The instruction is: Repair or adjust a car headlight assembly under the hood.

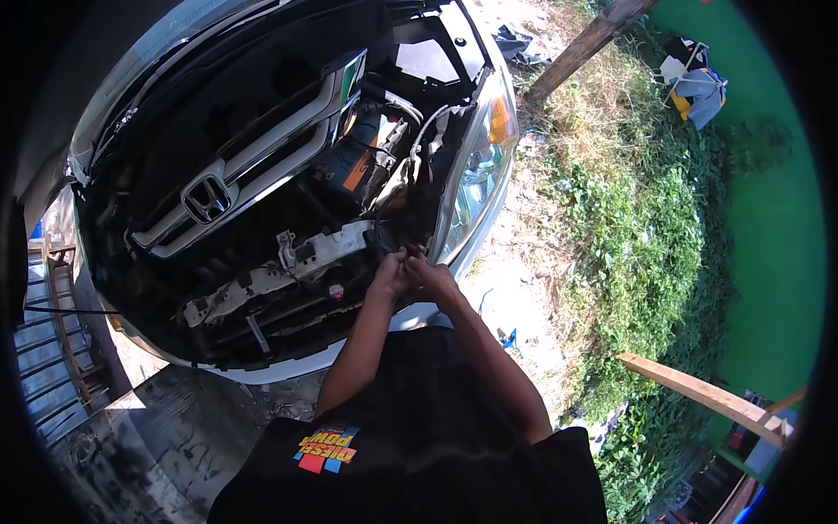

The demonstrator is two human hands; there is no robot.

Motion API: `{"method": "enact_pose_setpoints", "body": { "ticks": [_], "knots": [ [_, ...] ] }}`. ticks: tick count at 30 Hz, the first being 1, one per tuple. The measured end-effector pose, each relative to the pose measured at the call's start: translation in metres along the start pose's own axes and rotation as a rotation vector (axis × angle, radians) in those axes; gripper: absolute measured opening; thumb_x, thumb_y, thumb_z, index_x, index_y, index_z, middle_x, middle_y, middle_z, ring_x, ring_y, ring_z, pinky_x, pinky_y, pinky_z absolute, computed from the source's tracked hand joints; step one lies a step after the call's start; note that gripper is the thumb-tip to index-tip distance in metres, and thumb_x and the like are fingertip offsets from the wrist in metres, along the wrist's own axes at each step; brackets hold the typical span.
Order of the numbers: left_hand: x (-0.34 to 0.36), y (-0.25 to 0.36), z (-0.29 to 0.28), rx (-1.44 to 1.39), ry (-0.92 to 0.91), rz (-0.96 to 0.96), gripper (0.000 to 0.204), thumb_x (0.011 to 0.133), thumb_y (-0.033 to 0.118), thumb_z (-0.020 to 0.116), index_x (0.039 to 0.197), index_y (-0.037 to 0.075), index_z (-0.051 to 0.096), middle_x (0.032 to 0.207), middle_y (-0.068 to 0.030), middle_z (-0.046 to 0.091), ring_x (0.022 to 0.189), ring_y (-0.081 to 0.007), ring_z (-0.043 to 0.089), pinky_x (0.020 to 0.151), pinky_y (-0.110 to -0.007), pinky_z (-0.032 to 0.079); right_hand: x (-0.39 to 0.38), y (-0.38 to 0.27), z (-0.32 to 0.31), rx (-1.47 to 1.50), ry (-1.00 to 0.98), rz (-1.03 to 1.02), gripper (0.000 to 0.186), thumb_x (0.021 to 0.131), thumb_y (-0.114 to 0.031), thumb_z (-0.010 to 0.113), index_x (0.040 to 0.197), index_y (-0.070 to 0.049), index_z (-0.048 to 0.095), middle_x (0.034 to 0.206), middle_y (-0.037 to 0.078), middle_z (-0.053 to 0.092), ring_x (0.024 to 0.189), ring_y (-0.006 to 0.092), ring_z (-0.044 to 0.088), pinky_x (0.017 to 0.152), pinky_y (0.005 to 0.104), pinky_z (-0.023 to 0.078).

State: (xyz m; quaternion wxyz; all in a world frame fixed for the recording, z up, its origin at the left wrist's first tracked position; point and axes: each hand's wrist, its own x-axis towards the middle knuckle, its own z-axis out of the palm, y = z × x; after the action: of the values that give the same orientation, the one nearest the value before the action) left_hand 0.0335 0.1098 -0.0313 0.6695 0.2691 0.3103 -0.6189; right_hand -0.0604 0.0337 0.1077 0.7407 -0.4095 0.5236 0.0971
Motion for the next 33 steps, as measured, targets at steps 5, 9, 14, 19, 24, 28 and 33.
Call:
{"method": "enact_pose_setpoints", "body": {
  "ticks": [5,9,14,19,24,28,33],
  "knots": [
    [-0.037,0.01,0.033,0.112,-0.195,-0.159,0.026,0.102,0.027,0.038,0.105,0.012,0.06,0.101,-0.0125,0.067,0.09,-0.0283,0.063,0.082,-0.045,0.052,0.02,-0.014,-0.026,0.366,-0.302,0.341,0.027,0.088,-0.038,0.063,0.09,-0.012,0.06,0.076,0.003,0.058,0.063,0.0149,0.054,0.055,0.0279,0.042],
    [-0.031,0.017,0.023,0.097,-0.013,-0.123,0.025,0.102,0.023,0.037,0.109,0.013,0.059,0.107,-0.0101,0.067,0.097,-0.028,0.065,0.083,-0.047,0.054,0.024,-0.027,-0.015,0.234,-0.341,0.397,0.022,0.088,-0.035,0.061,0.088,-0.013,0.059,0.074,0.003,0.058,0.063,0.0152,0.054,0.055,0.0282,0.042],
    [-0.03,0.028,0.022,0.413,0.041,-0.197,0.026,0.101,0.022,0.039,0.111,0.013,0.061,0.107,-0.0084,0.066,0.098,-0.0241,0.065,0.085,-0.04,0.054,0.024,-0.03,0.003,0.391,-0.3,0.344,0.017,0.096,-0.031,0.054,0.093,-0.015,0.058,0.066,0.001,0.053,0.056,0.0115,0.049,0.048,0.0266,0.036],
    [-0.002,0.027,-0.023,0.081,-0.064,-0.23,0.025,0.1,0.024,0.043,0.106,0.008,0.061,0.102,-0.0104,0.065,0.095,-0.0251,0.063,0.088,-0.044,0.052,0.053,-0.004,0.007,0.378,-0.435,0.359,0.024,0.1,-0.034,0.049,0.096,-0.013,0.058,0.064,-0.001,0.047,0.048,0.0084,0.043,0.043,0.0211,0.032],
    [0.002,0.01,-0.02,-0.15,-0.334,-0.296,0.033,0.101,0.024,0.038,0.111,0.002,0.06,0.108,-0.0127,0.065,0.103,-0.0241,0.063,0.098,-0.041,0.048,0.047,0.002,0.017,-1.354,0.157,-0.411,0.041,0.098,-0.037,0.046,0.102,-0.003,0.07,0.081,0.019,0.069,0.068,0.033,0.068,0.06,0.0419,0.054],
    [-0.01,0.009,-0.004,-0.059,-0.315,-0.249,0.04,0.103,0.03,0.037,0.113,-0.003,0.056,0.116,-0.0191,0.063,0.109,-0.0297,0.061,0.104,-0.041,0.044,0.017,-0.01,0.017,-1.385,0.218,-0.426,0.046,0.097,-0.033,0.044,0.087,0.002,0.072,0.088,0.02,0.071,0.088,0.0354,0.07,0.077,0.0445,0.056],
    [-0.036,0.01,0.035,0.128,-0.129,-0.185,0.049,0.103,0.045,0.036,0.106,0.002,0.061,0.106,-0.0145,0.067,0.099,-0.0245,0.065,0.094,-0.039,0.05,0.012,-0.022,0.026,-1.258,0.406,-0.171,0.048,0.095,-0.042,0.048,0.092,0.0,0.071,0.091,0.021,0.071,0.087,0.0339,0.071,0.072,0.0425,0.057]
  ]
}}
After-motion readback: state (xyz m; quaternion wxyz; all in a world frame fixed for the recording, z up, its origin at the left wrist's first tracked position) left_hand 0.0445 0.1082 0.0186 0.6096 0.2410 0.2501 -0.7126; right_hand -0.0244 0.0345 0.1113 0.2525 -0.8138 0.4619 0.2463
